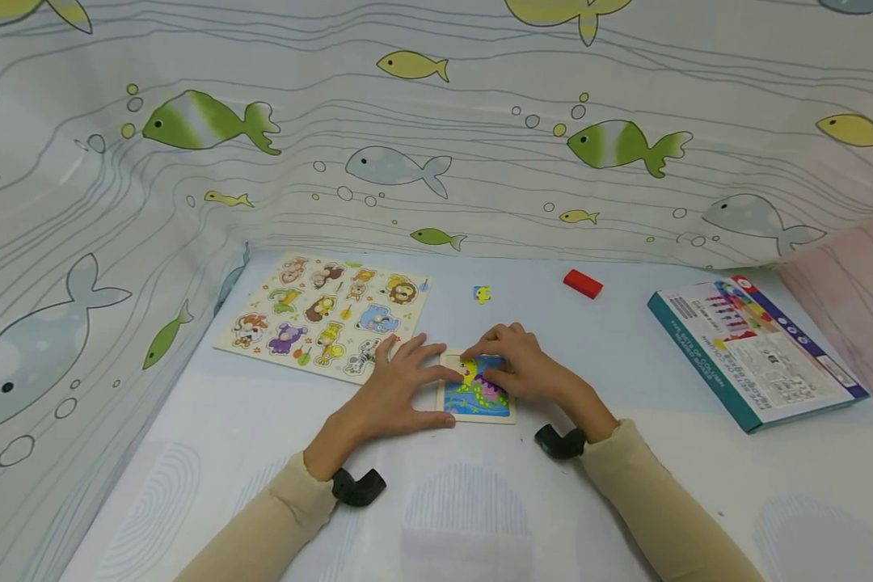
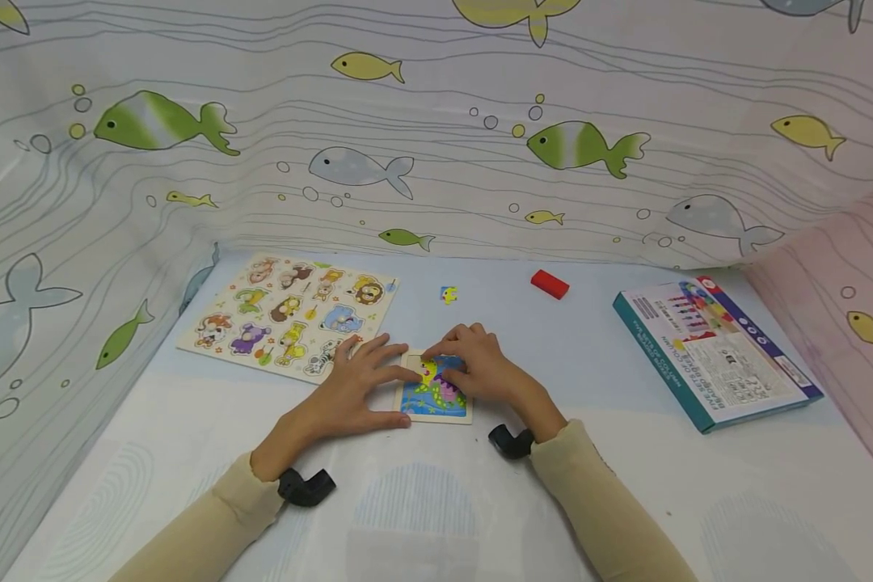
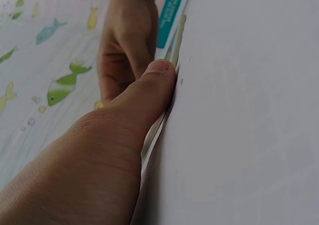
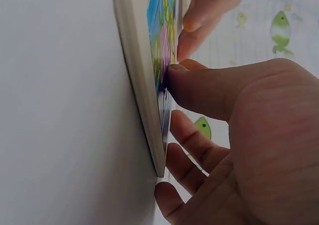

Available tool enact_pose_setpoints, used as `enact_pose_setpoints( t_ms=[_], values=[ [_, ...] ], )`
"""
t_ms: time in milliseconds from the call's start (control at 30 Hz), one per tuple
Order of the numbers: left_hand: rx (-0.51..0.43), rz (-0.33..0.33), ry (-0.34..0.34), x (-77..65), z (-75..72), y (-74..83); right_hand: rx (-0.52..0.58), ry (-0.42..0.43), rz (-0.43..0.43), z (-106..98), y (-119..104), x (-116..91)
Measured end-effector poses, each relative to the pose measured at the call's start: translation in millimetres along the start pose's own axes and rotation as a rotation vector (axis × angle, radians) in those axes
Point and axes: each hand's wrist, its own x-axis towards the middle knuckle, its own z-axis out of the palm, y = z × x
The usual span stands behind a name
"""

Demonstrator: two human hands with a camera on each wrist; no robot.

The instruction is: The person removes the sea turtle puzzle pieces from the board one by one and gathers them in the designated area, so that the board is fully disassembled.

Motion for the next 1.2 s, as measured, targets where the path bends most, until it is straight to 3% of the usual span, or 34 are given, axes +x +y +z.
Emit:
enact_pose_setpoints(
  t_ms=[567, 1200],
  values=[
    [0.011, 0.034, -0.003, -0.4, -0.2, -0.1, -0.052, -0.085, -0.023, -1.9, -4.0, -0.8],
    [0.016, 0.023, -0.030, -1.1, 0.1, -1.6, 0.041, -0.106, -0.068, -5.4, 2.5, -2.2]
  ],
)
